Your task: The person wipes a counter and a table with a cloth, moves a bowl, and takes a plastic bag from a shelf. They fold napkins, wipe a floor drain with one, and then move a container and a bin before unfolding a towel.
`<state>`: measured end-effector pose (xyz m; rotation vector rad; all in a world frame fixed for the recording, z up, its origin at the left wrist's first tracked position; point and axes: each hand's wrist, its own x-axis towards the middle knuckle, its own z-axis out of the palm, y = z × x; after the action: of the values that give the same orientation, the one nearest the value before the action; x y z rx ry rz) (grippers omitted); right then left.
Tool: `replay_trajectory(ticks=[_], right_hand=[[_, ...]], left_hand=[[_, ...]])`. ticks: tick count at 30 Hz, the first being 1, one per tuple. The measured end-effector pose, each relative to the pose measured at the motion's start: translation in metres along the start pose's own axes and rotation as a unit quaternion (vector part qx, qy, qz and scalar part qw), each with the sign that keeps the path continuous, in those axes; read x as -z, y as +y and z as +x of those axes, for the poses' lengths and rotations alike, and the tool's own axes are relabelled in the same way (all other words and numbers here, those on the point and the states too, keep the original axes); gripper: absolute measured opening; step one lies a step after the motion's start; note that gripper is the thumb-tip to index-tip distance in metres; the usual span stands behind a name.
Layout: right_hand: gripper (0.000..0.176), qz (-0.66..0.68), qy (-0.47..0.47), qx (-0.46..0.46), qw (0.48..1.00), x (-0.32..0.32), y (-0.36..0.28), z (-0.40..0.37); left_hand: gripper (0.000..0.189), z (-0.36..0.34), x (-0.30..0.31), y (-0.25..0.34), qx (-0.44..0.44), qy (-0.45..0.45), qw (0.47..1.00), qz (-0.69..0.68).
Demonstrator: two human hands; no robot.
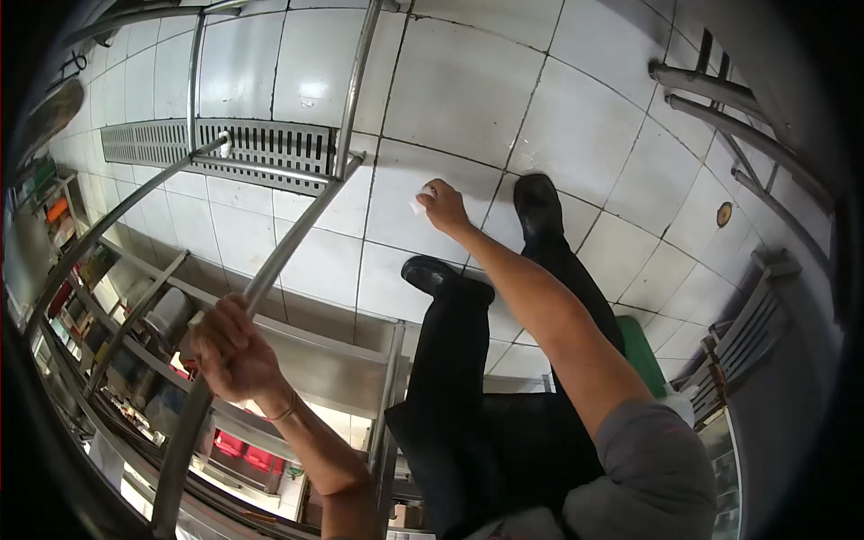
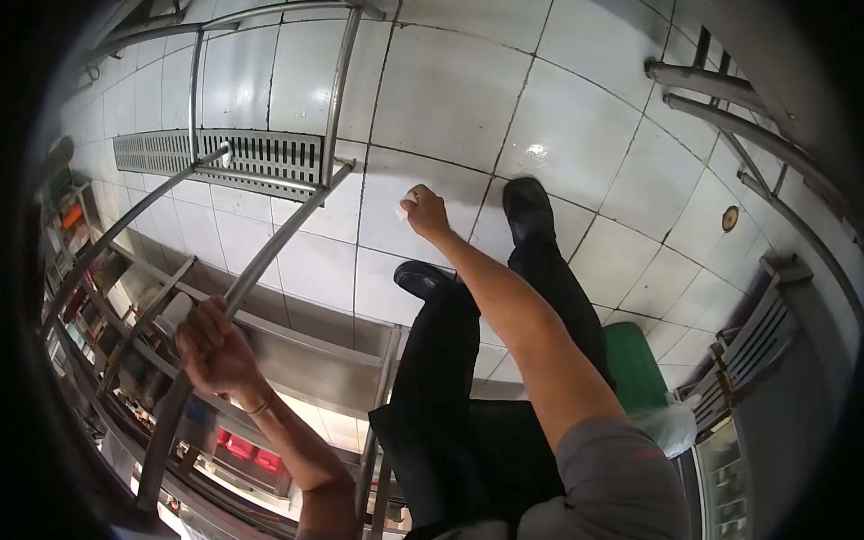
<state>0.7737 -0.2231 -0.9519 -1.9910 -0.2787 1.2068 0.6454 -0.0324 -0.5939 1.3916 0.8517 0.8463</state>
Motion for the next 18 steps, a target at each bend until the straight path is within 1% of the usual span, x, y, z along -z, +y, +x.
replay_trajectory(ticks=[2, 3, 4, 5, 7, 8, 9, 10, 11, 12, 14, 16, 18], right_hand=[[0.028, 0.045, 0.038, -0.015, 0.998, -0.031, 0.003, 0.015], [0.027, 0.062, 0.048, -0.028, 0.997, -0.044, 0.0, 0.023], [0.026, 0.079, 0.057, -0.04, 0.994, -0.055, -0.003, 0.031], [0.025, 0.061, 0.051, -0.045, 0.996, -0.067, -0.002, 0.041], [0.024, -0.024, 0.089, 0.053, 0.994, -0.087, 0.008, 0.054], [0.023, -0.068, 0.109, 0.102, 0.986, -0.094, 0.01, 0.059], [0.022, -0.011, 0.104, 0.09, 0.99, -0.099, 0.013, 0.065], [0.023, 0.004, 0.09, 0.074, 0.993, -0.103, 0.016, 0.069], [0.023, 0.021, 0.076, 0.058, 0.995, -0.106, 0.014, 0.073], [0.024, 0.038, 0.061, 0.04, 0.997, -0.109, 0.012, 0.076], [0.024, 0.015, 0.087, 0.038, 0.995, -0.115, 0.005, 0.079], [0.023, -0.002, 0.116, 0.045, 0.992, -0.118, -0.006, 0.082], [0.023, 0.015, 0.103, 0.041, 0.994, -0.128, -0.012, 0.094]], left_hand=[[0.034, 0.002, -0.001, 0.001, -0.007, -0.022, 1.0, 0.002], [0.04, 0.005, -0.014, 0.005, -0.007, 0.033, 0.999, 0.027], [0.04, 0.005, -0.015, 0.003, -0.005, 0.043, 0.999, 0.025], [0.039, 0.004, -0.012, 0.004, -0.003, 0.054, 0.998, 0.022], [0.039, 0.005, -0.014, 0.006, -0.001, 0.057, 0.998, 0.02], [0.039, 0.007, -0.017, 0.008, 0.005, 0.073, 0.997, 0.017], [0.038, 0.009, -0.019, 0.01, 0.01, 0.089, 0.996, 0.012], [0.038, 0.01, -0.019, 0.012, 0.016, 0.106, 0.994, 0.007], [0.037, 0.013, -0.014, 0.015, 0.002, 0.087, 0.996, 0.002], [0.036, 0.016, -0.01, 0.018, 0.006, 0.097, 0.995, 0.001], [0.036, 0.023, -0.004, 0.028, 0.015, 0.119, 0.993, 0.004], [0.037, 0.027, 0.005, 0.034, 0.016, 0.105, 0.994, 0.003], [0.037, 0.029, 0.007, 0.035, 0.014, 0.098, 0.995, 0.001]])
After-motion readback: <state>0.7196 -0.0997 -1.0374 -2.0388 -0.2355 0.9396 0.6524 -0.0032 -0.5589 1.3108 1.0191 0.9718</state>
